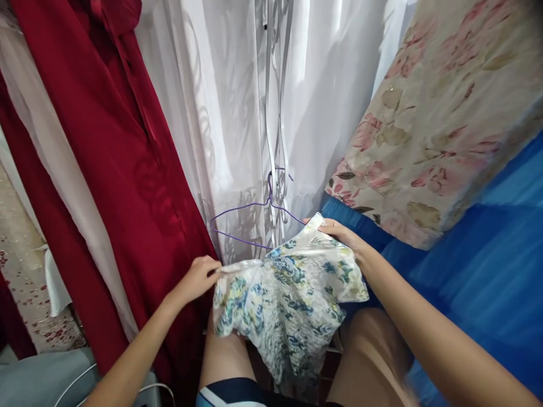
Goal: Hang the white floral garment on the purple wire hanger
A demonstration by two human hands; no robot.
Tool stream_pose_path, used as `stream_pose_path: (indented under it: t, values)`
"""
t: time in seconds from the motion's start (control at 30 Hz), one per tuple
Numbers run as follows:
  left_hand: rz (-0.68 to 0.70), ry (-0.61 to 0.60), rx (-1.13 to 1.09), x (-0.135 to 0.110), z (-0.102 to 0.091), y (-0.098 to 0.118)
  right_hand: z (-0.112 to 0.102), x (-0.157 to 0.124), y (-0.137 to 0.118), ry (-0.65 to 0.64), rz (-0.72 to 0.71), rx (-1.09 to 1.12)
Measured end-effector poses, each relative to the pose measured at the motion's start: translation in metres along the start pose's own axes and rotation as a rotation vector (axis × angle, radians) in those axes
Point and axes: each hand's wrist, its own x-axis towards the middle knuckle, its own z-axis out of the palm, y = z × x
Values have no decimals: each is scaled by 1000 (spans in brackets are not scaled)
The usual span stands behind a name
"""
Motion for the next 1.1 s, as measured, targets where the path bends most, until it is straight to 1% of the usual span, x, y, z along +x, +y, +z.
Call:
stream_pose_path:
  t: [0.07, 0.1, 0.17, 0.23, 0.3, 0.33, 0.4, 0.47, 0.5, 0.53, 0.57, 0.67, 0.73, 0.8, 0.87, 0.9, 0.97, 1.0, 1.03, 1.07, 1.1]
  values:
    - [-2, 105, 39, 18, -20, -18, 4, -1, 0, -12, 28, -9]
    - [-2, 144, 51, 29, -29, -23, 6, -2, 0, -24, 36, -9]
    - [24, 223, 87, 50, -44, -25, 9, -5, 1, -50, 46, 0]
    - [70, 310, 142, 70, -52, -18, 9, -7, 1, -70, 57, 4]
    - [98, 387, 160, 88, -53, -5, 8, -7, 1, -94, 75, 4]
    - [101, 403, 131, 96, -51, 2, 6, -7, 1, -108, 83, 9]
    - [100, 397, -9, 111, -46, 16, 3, -5, 1, -118, 130, 23]
    - [93, 367, -144, 120, -41, 29, -2, -6, 2, -117, 249, 21]
    - [89, 358, -168, 122, -40, 34, -5, -9, 3, -109, 279, 17]
    - [85, 354, -160, 122, -40, 38, -8, -13, 4, -90, 267, 14]
    - [81, 354, -132, 120, -41, 42, -13, -18, 6, -66, 214, 13]
    - [88, 397, -42, 106, -42, 48, -30, -41, 13, 29, -35, -36]
    - [116, 410, 21, 97, -39, 54, -40, -56, 17, 77, -100, -134]
    - [145, 387, 98, 92, -32, 63, -43, -65, 16, 127, -148, -212]
    - [142, 354, 170, 95, -25, 75, -37, -66, 7, 189, -196, -222]
    - [128, 352, 211, 98, -22, 80, -30, -63, -1, 226, -226, -211]
    - [88, 385, 293, 108, -19, 86, -9, -58, -17, 295, -293, -195]
    - [66, 411, 322, 113, -18, 87, 5, -56, -24, 308, -326, -201]
    - [48, 439, 333, 118, -18, 85, 20, -57, -29, 293, -360, -224]
    - [29, 473, 316, 122, -17, 82, 36, -61, -32, 238, -392, -271]
    - [5, 512, 261, 124, -16, 77, 52, -68, -31, 138, -420, -346]
